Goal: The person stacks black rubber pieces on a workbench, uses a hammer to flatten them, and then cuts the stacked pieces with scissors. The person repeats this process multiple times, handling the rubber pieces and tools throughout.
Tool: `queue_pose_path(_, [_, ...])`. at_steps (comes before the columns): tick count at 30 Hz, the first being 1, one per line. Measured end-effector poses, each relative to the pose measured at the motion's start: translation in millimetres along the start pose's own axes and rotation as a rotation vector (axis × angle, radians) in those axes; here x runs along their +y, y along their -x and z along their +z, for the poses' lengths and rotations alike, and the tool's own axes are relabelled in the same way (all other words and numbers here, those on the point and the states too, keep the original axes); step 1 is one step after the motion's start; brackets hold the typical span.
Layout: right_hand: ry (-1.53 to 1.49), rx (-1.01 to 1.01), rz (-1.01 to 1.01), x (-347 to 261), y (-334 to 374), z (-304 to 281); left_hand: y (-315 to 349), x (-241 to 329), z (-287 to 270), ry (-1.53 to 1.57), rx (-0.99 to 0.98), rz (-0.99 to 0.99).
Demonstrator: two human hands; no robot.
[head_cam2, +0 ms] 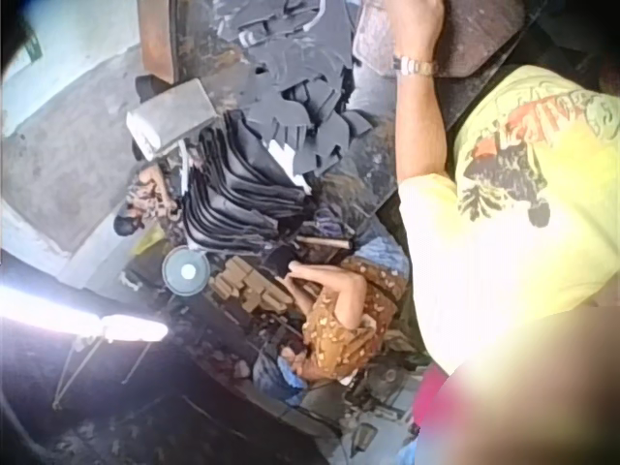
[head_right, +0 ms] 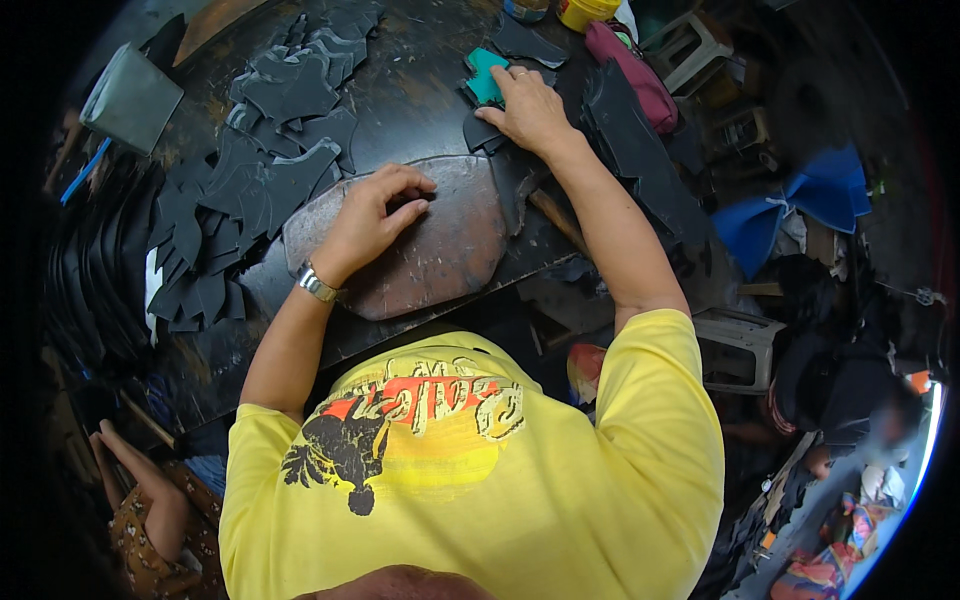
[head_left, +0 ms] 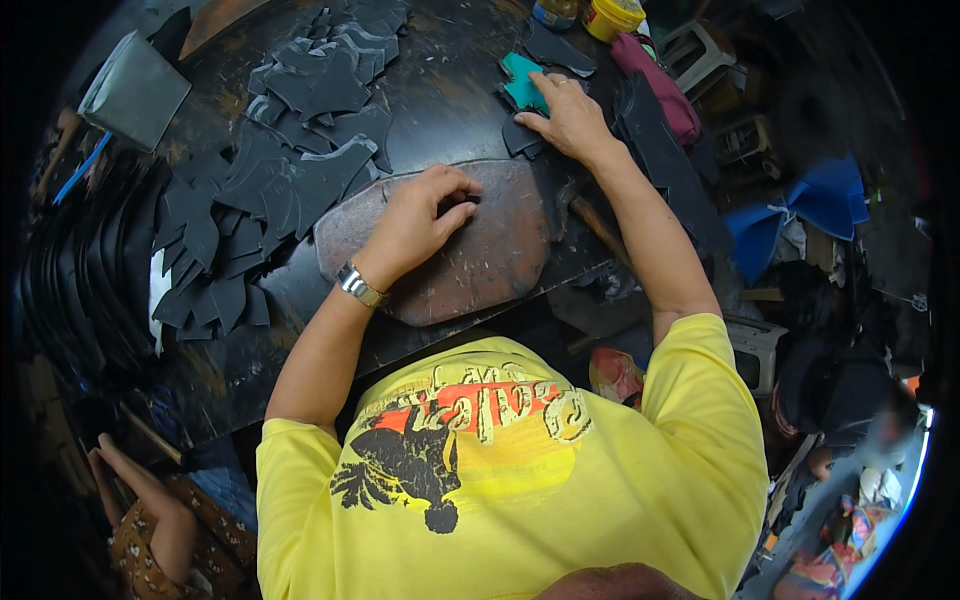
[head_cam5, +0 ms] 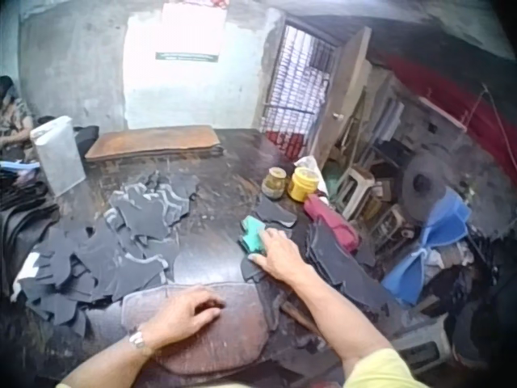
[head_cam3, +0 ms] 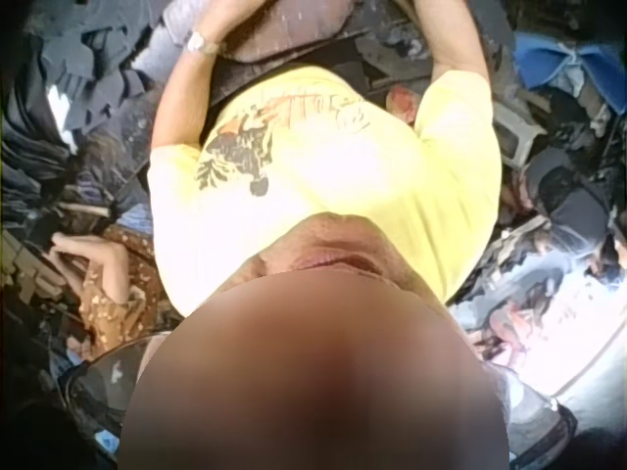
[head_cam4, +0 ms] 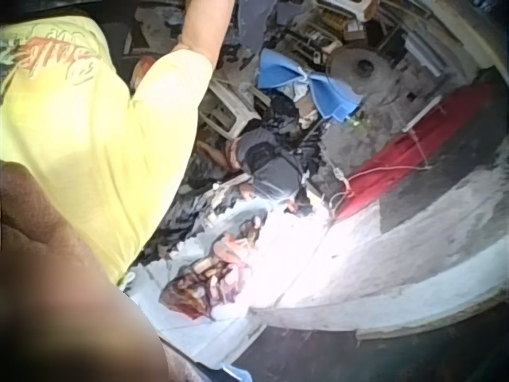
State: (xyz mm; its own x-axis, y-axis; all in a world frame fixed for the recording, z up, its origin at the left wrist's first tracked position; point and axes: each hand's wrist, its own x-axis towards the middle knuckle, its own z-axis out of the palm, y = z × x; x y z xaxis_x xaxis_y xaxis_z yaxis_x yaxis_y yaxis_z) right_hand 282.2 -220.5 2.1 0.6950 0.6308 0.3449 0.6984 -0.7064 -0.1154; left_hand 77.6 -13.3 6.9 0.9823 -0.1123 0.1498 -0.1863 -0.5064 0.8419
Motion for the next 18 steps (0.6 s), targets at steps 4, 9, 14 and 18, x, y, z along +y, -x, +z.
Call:
queue_pose_path(4, [0.096,-0.031,-0.079,-2.0,-7.8,6.0,5.8,-9.6,3.2,0.042,0.041,0.093])
queue_pose_path(9, [-0.059,0.249,0.081,10.8,-16.9,4.5,5.0,-11.6,1.8,0.117,0.045,0.051])
queue_pose_path(14, [-0.679,0.512,0.448,26.1,-19.2,-21.4,5.6,-15.2,3.3,0.22,0.102,-0.005])
queue_pose_path(18, [-1.304,0.116,0.448,-8.2,15.0,-46.6,0.1,-20.4,3.2,0.707,0.213,-0.148])
